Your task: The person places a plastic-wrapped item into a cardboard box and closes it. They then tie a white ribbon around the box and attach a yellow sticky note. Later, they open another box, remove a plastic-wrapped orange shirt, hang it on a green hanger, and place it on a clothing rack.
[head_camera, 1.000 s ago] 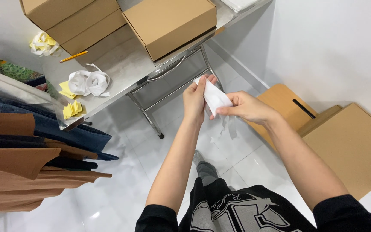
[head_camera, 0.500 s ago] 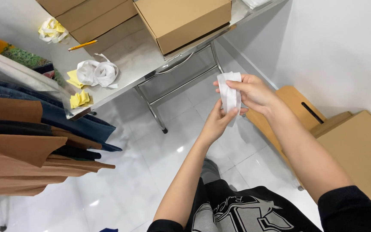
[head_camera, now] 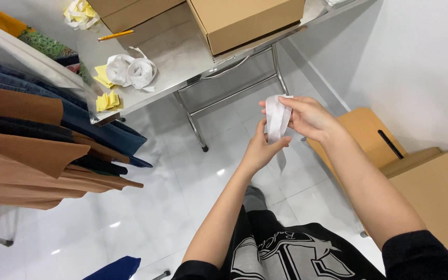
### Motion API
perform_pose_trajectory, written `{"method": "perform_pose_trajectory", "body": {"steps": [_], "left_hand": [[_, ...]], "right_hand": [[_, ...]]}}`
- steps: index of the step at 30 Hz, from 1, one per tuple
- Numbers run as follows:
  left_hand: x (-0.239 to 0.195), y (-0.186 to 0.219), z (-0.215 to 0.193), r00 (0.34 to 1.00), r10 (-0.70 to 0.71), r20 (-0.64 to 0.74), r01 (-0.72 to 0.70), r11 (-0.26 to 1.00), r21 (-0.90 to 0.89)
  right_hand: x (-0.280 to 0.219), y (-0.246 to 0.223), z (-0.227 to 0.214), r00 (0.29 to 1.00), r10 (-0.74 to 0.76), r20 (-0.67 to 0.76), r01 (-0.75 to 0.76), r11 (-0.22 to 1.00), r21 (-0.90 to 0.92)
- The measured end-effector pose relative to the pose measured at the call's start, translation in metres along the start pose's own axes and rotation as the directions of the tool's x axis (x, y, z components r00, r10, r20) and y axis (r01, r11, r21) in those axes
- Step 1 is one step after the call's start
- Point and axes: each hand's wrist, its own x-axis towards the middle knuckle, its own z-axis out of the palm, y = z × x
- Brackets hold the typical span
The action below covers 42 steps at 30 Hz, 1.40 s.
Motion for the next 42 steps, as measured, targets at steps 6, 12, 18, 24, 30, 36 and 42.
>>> {"method": "perform_pose_trajectory", "body": {"steps": [6, 12, 18, 24, 30, 36, 42], "left_hand": [[0.006, -0.007, -0.003, 0.996, 0.064, 0.061, -0.057, 0.992, -0.109], [0.005, -0.008, -0.004, 0.996, 0.092, 0.022, -0.093, 0.993, 0.077], [0.017, -0.024, -0.004, 0.993, 0.121, 0.013, -0.121, 0.969, 0.217], [-0.015, 0.026, -0.025, 0.981, 0.180, 0.074, -0.163, 0.966, -0.201], [0.041, -0.033, -0.066, 0.958, 0.236, -0.160, -0.277, 0.903, -0.328], [0.078, 0.000, -0.158, 0.894, 0.206, -0.398, -0.336, 0.895, -0.292], [0.144, -0.012, -0.292, 0.868, 0.053, -0.493, -0.276, 0.878, -0.392]], "right_hand": [[0.000, -0.003, -0.006, 0.996, -0.021, 0.084, 0.023, 0.999, -0.024], [-0.013, -0.009, 0.004, 0.993, 0.002, 0.115, -0.009, 0.998, 0.063], [-0.004, 0.000, -0.008, 0.990, -0.007, 0.144, -0.008, 0.995, 0.102], [0.018, 0.006, -0.025, 0.991, 0.081, 0.111, -0.093, 0.990, 0.108], [0.111, 0.086, -0.043, 0.962, 0.175, 0.211, -0.150, 0.981, -0.126], [0.151, 0.060, 0.064, 0.895, 0.290, 0.338, -0.160, 0.917, -0.365], [0.283, 0.078, 0.145, 0.907, 0.180, 0.380, 0.106, 0.777, -0.620]]}}
